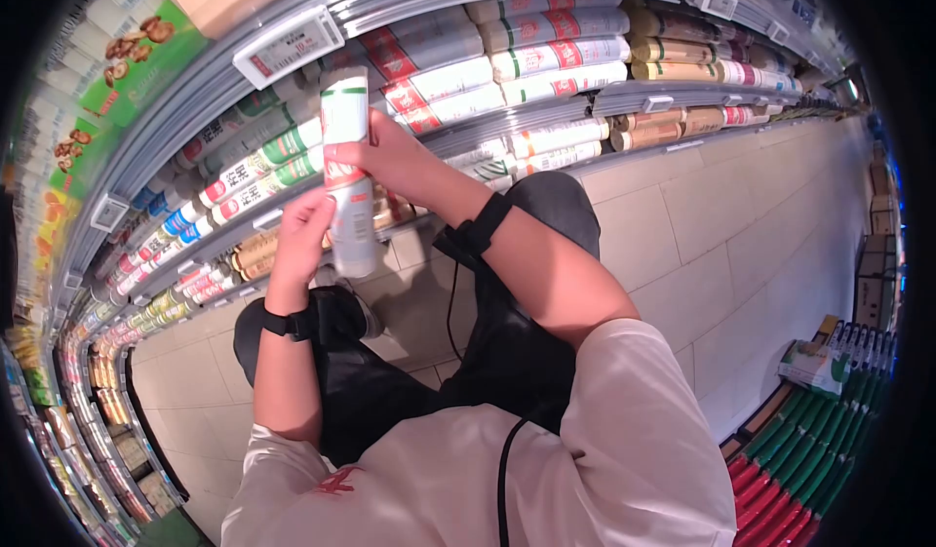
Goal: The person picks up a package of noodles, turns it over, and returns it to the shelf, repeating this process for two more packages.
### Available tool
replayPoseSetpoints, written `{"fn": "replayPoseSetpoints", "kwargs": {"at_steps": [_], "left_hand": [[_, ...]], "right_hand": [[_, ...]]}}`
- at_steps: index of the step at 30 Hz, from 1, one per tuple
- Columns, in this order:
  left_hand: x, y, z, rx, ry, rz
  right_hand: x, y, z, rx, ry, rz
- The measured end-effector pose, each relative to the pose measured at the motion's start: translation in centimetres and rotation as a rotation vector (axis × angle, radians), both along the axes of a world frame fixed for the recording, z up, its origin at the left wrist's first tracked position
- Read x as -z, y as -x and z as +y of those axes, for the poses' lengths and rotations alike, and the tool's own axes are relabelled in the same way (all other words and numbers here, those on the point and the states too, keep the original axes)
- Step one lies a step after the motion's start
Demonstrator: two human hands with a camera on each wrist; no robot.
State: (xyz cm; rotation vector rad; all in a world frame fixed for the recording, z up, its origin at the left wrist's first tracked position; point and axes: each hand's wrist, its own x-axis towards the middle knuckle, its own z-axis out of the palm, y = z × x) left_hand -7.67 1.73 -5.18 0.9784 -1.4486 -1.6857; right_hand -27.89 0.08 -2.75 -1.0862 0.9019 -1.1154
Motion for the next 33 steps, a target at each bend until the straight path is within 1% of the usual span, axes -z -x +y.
{"fn": "replayPoseSetpoints", "kwargs": {"at_steps": [1, 2, 3, 4, 5, 6, 7, 8, 9, 10, 11, 12, 14, 15, 18, 19, 22, 23, 24, 26, 28, 29, 30, 32, 33], "left_hand": [[-0.3, 0.3, -0.1, 0.053, 0.059, -0.056], [-0.1, 0.6, 0.0, 0.071, 0.065, -0.08], [0.0, 1.0, 0.3, 0.085, 0.071, -0.102], [0.0, 1.2, 0.4, 0.1, 0.078, -0.125], [-0.3, 1.0, 0.4, 0.148, 0.107, -0.291], [0.1, 0.8, 0.3, 0.197, 0.104, -0.305], [0.9, 0.6, 0.1, 0.248, 0.101, -0.319], [1.6, 0.3, 0.0, 0.297, 0.095, -0.333], [1.3, 0.1, 0.2, 0.324, 0.029, -0.467], [1.1, 0.0, 0.4, 0.346, 0.038, -0.439], [1.0, 0.0, 0.6, 0.368, 0.045, -0.409], [1.0, 0.0, 0.8, 0.39, 0.053, -0.379], [2.2, -0.4, 0.9, 0.402, 0.1, -0.433], [2.0, -0.5, 0.9, 0.41, 0.127, -0.462], [1.1, -0.5, 1.0, 0.368, 0.097, -0.495], [1.1, -0.6, 0.9, 0.388, 0.135, -0.489], [0.9, -0.5, 0.9, 0.382, 0.067, -0.373], [0.3, -0.5, 1.1, 0.383, 0.081, -0.394], [0.5, -0.5, 1.2, 0.371, 0.077, -0.358], [1.6, -0.8, 1.0, 0.352, 0.065, -0.288], [1.1, -1.1, 0.7, 0.383, 0.047, -0.307], [1.1, -1.2, 0.7, 0.381, 0.04, -0.31], [0.9, -1.3, 0.7, 0.379, 0.032, -0.313], [0.5, -1.4, 0.8, 0.381, 0.049, -0.336], [0.7, -1.5, 0.7, 0.383, 0.055, -0.347]], "right_hand": [[0.1, 0.1, -0.1, -0.006, 0.041, 0.057], [0.2, 0.3, -0.2, -0.013, 0.082, 0.114], [-0.4, 0.1, 0.5, 0.025, 0.173, 0.231], [-0.9, 0.1, 0.9, -0.015, 0.236, 0.32], [-1.3, 0.1, 1.2, -0.053, 0.298, 0.411], [-1.8, -0.1, 1.6, -0.09, 0.359, 0.501], [-1.1, -1.1, 1.8, 0.105, 0.608, 0.621], [-0.7, -1.0, 1.7, 0.092, 0.692, 0.707], [-0.9, -1.0, 1.8, 0.075, 0.774, 0.793], [-1.0, -1.1, 1.9, 0.052, 0.854, 0.88], [-1.0, -1.4, 1.7, 0.101, 0.961, 0.888], [-1.8, -1.4, 1.7, 0.122, 1.006, 0.946], [-3.7, -1.1, 1.7, 0.174, 1.1, 1.062], [-5.2, -1.1, 2.2, 0.19, 1.131, 1.073], [-7.8, -0.6, 0.9, 0.244, 1.303, 1.187], [-8.3, -0.6, 0.8, 0.235, 1.205, 1.244], [-7.7, 0.3, -2.2, 0.336, 1.174, 1.344], [-6.5, 1.2, -3.9, 0.336, 1.234, 1.33], [-5.6, 1.8, -4.8, 0.197, 0.959, 1.412], [-5.2, 2.3, -6.4, 0.198, 0.966, 1.48], [-5.4, 2.2, -6.7, 0.185, 1.015, 1.472], [-5.3, 2.0, -6.8, 0.199, 0.992, 1.492], [-5.1, 2.1, -7.3, 0.138, 0.874, 1.532], [-4.4, 1.6, -8.1, 0.207, 0.748, 1.485], [-4.1, 1.6, -8.3, 0.233, 0.769, 1.454]]}}
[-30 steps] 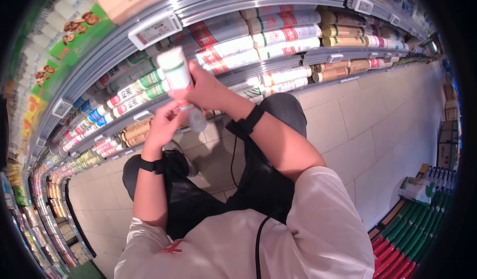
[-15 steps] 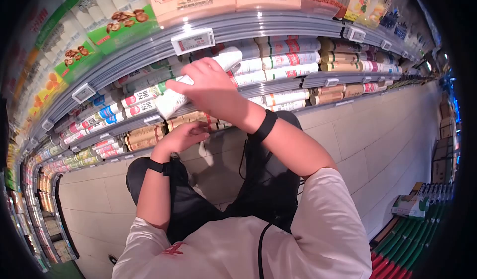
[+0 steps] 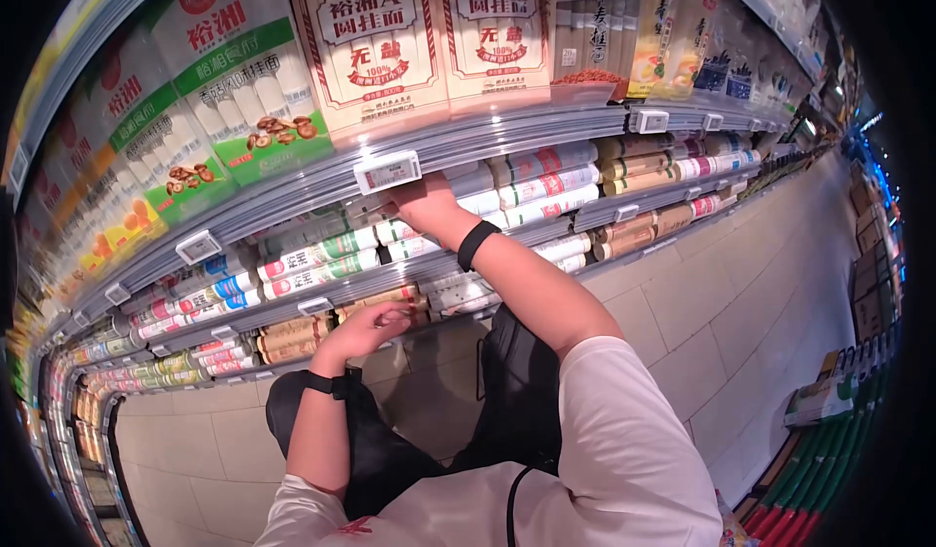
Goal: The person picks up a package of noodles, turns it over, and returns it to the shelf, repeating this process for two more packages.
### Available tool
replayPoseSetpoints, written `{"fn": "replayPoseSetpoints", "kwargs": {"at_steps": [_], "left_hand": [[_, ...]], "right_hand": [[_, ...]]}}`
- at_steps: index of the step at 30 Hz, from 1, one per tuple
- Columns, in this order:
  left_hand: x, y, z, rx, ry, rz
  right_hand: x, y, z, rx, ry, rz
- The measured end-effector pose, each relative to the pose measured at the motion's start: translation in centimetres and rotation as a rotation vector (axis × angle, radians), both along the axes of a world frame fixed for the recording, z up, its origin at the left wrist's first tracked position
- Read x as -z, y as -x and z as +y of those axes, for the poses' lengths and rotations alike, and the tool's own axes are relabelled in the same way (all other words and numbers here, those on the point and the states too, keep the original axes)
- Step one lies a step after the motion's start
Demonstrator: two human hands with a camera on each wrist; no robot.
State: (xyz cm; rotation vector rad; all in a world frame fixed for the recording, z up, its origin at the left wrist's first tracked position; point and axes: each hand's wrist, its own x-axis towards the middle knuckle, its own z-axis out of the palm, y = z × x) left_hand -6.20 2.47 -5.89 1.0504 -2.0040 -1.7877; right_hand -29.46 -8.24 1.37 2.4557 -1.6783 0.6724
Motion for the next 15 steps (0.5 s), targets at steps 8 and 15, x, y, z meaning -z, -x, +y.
{"fn": "replayPoseSetpoints", "kwargs": {"at_steps": [8, 15], "left_hand": [[0.7, -0.4, -0.2, -0.006, 0.004, -0.046], [0.1, -0.8, 0.1, -0.026, 0.009, -0.016]], "right_hand": [[-0.5, 0.3, -0.3, 0.019, 0.048, 0.046], [-0.7, 1.9, -0.6, 0.096, -0.117, -0.208]]}}
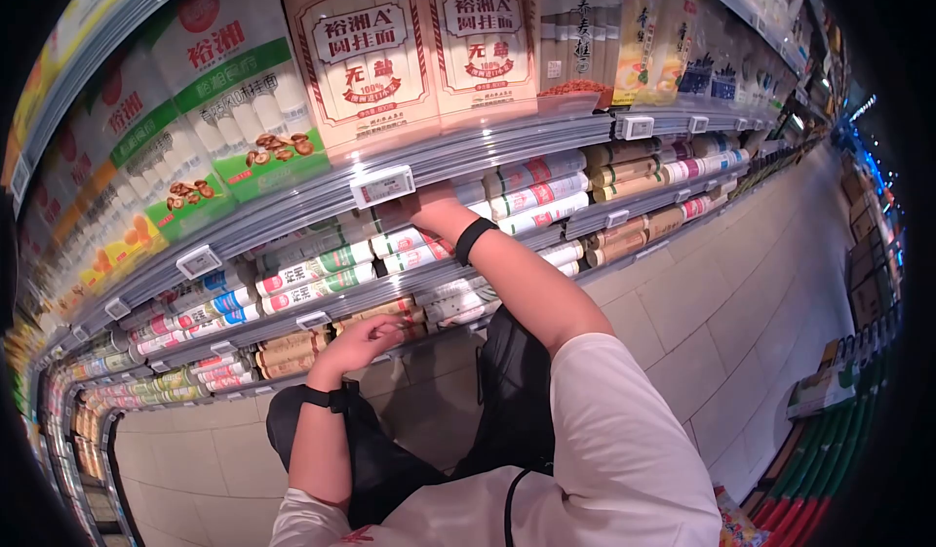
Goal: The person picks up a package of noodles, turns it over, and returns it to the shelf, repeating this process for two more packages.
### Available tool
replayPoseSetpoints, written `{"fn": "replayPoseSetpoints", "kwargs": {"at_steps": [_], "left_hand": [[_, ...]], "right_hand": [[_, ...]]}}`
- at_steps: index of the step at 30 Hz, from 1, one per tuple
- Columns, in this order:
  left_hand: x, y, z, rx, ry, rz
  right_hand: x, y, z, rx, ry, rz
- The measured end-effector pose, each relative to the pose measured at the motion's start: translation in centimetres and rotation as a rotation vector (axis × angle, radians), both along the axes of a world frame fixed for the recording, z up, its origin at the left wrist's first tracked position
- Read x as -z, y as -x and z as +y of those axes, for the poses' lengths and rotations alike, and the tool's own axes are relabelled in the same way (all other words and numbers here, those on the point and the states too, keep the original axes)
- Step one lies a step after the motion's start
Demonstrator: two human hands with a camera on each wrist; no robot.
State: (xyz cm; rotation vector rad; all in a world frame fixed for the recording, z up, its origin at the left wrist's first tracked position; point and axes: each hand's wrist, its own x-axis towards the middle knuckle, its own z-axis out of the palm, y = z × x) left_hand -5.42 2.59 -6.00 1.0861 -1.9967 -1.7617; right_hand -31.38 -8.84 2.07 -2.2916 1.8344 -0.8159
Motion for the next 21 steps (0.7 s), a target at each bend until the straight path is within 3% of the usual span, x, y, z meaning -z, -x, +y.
{"fn": "replayPoseSetpoints", "kwargs": {"at_steps": [6, 8, 10, 14, 16, 18, 19, 21], "left_hand": [[-1.4, 0.2, 0.1, 0.028, 0.028, -0.015], [-1.6, 0.4, 0.1, 0.03, 0.034, -0.009], [-1.2, 0.4, 0.2, 0.011, 0.031, 0.033], [-1.3, 0.6, 0.1, 0.01, 0.168, -0.139], [0.3, 0.8, 0.0, -0.005, 0.204, -0.096], [0.1, 1.0, -0.3, 0.029, 0.211, -0.103], [-0.2, 1.0, -0.3, 0.027, 0.187, -0.098], [0.7, 1.2, -0.5, 0.011, 0.212, -0.077]], "right_hand": [[-4.4, 0.6, 2.5, -0.057, -0.231, 0.173], [-3.8, 2.3, 2.8, -0.049, -0.075, 0.161], [1.4, 6.5, 1.1, -0.018, 0.38, 0.136], [0.3, 12.9, 2.8, 0.242, 0.187, 0.081], [1.9, 17.6, 1.7, 0.192, 0.28, 0.123], [0.8, 18.9, 1.9, 0.143, 0.135, 0.063], [1.2, 19.3, 0.9, 0.102, 0.284, 0.117], [-1.3, 19.3, 1.1, 0.158, -0.095, 0.043]]}}
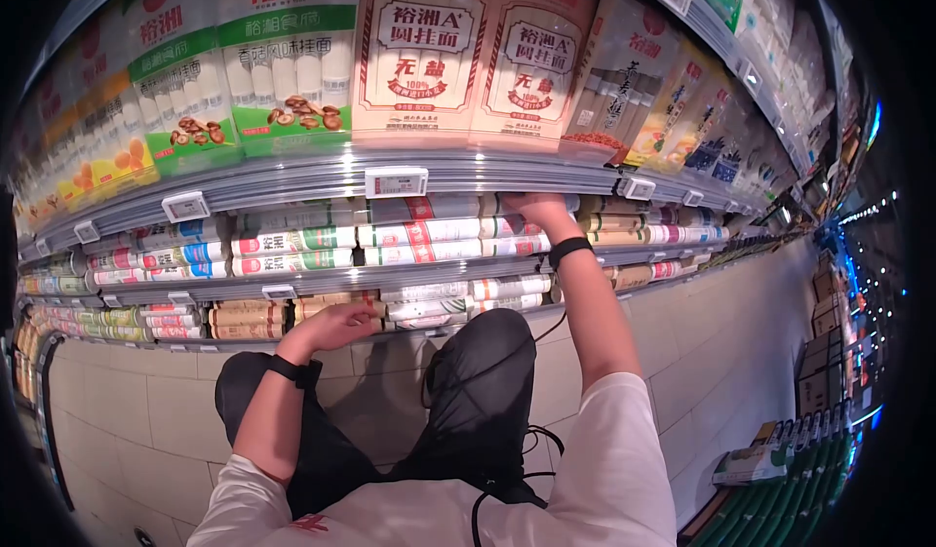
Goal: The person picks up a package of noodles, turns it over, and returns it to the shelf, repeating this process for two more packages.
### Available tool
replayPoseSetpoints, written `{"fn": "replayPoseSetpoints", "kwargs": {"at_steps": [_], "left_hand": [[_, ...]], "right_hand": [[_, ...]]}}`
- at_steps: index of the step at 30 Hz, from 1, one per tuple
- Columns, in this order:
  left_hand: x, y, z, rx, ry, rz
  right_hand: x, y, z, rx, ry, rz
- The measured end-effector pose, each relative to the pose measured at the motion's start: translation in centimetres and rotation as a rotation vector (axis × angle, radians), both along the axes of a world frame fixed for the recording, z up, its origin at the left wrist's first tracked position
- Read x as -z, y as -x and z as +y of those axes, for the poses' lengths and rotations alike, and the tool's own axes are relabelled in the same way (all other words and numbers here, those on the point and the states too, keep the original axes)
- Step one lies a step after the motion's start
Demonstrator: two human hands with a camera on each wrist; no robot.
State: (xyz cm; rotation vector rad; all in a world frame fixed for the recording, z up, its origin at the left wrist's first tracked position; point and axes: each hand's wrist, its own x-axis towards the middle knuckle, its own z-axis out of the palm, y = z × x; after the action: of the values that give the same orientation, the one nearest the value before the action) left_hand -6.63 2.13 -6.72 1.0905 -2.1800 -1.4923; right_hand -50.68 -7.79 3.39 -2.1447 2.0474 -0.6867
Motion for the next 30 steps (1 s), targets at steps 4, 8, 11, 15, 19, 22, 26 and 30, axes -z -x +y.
{"fn": "replayPoseSetpoints", "kwargs": {"at_steps": [4, 8, 11, 15, 19, 22, 26, 30], "left_hand": [[-0.7, 0.5, 0.1, 0.01, 0.032, -0.074], [-1.9, 0.2, 0.3, 0.025, -0.085, -0.106], [-1.8, 0.1, 0.0, 0.056, -0.138, -0.072], [-1.0, 0.0, -0.1, 0.051, -0.175, -0.04], [-0.3, -0.1, -0.3, 0.044, -0.174, -0.03], [0.8, -0.2, -0.3, 0.044, -0.157, -0.023], [1.9, -0.4, -0.5, 0.025, -0.204, 0.042], [2.6, -0.6, -0.7, 0.014, -0.179, 0.022]], "right_hand": [[-2.2, 0.9, -0.6, 0.016, -0.069, 0.069], [-2.5, 2.8, -1.4, 0.048, 0.098, 0.178], [-2.6, 3.4, -1.4, 0.069, 0.178, 0.223], [-2.5, 3.3, -1.1, 0.071, 0.24, 0.255], [-2.0, 2.8, -0.6, 0.065, 0.288, 0.278], [-1.4, 1.8, -0.4, 0.055, 0.314, 0.288], [-1.0, 0.2, 0.3, 0.038, 0.249, 0.256], [-1.1, -0.3, 2.3, 0.129, -0.044, 0.297]]}}
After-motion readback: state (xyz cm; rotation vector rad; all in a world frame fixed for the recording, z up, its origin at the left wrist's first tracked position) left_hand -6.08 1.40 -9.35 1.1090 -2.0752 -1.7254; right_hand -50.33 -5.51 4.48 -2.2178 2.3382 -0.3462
